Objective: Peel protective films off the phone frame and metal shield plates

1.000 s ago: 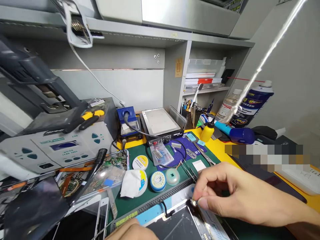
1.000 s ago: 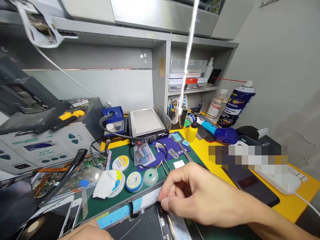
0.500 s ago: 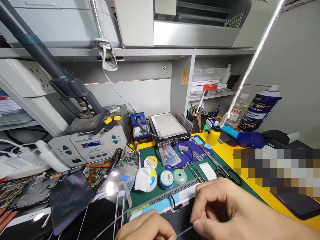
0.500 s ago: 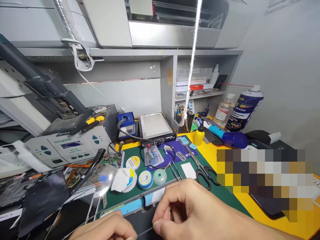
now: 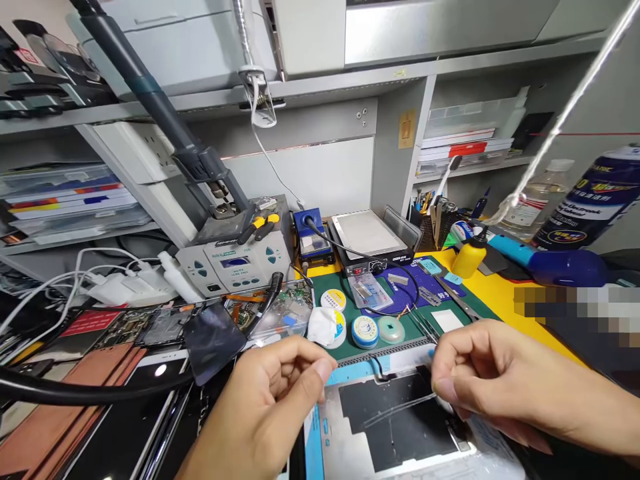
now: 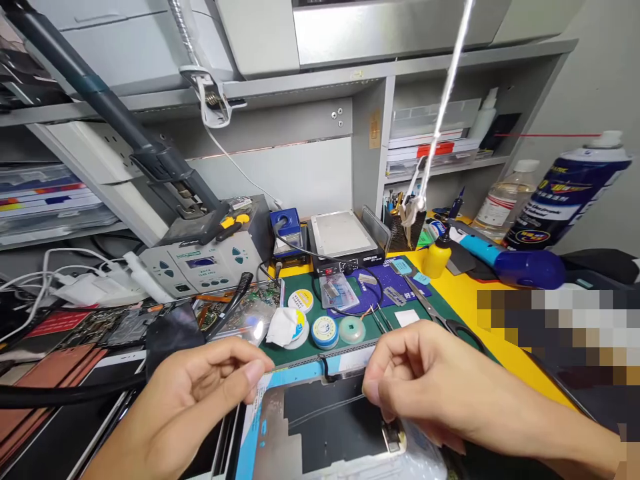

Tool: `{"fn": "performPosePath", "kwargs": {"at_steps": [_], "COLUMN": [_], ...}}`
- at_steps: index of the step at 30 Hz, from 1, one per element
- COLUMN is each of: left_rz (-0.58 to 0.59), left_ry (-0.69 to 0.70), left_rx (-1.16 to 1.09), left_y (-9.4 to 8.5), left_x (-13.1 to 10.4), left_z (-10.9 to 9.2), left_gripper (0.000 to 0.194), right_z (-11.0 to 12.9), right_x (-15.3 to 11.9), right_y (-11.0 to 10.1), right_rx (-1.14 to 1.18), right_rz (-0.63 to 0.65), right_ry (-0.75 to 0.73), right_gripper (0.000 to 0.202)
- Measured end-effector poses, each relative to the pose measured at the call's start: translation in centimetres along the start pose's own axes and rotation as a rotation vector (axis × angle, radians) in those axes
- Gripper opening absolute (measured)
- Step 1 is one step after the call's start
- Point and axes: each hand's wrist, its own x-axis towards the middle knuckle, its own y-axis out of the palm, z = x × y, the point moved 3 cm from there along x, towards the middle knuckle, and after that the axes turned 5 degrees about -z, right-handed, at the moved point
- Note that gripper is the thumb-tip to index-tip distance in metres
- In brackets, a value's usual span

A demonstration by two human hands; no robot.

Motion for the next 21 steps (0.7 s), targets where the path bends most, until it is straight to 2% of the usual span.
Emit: {"fn": "performPosePath", "kwargs": {"at_steps": [9,16,21], "left_rz": [0.071,0.128,0.135], "left_ry": [0.032,-0.094,-0.096], "left_rx": [0.022,-0.053,-0.004], "left_y": [0.4,1.4,2.4], "left_x": [0.3,0.1,0.2], "left_z": [0.6,1.2,1.2], "left_gripper": [0.037,0.048,0.04], "right_z": [-0.8,-1.5,-0.9], "right_x": [0.4,0.8,0.7], "right_y": [-0.4,-0.5,-0.2], "right_rx": [0.01,-0.012,-0.002], "right_rz": [-0.031,-0.09,-0.098], "right_ry": [-0.077,-0.112,-0.125], "right_gripper": [0.011,0.008,0.007]}}
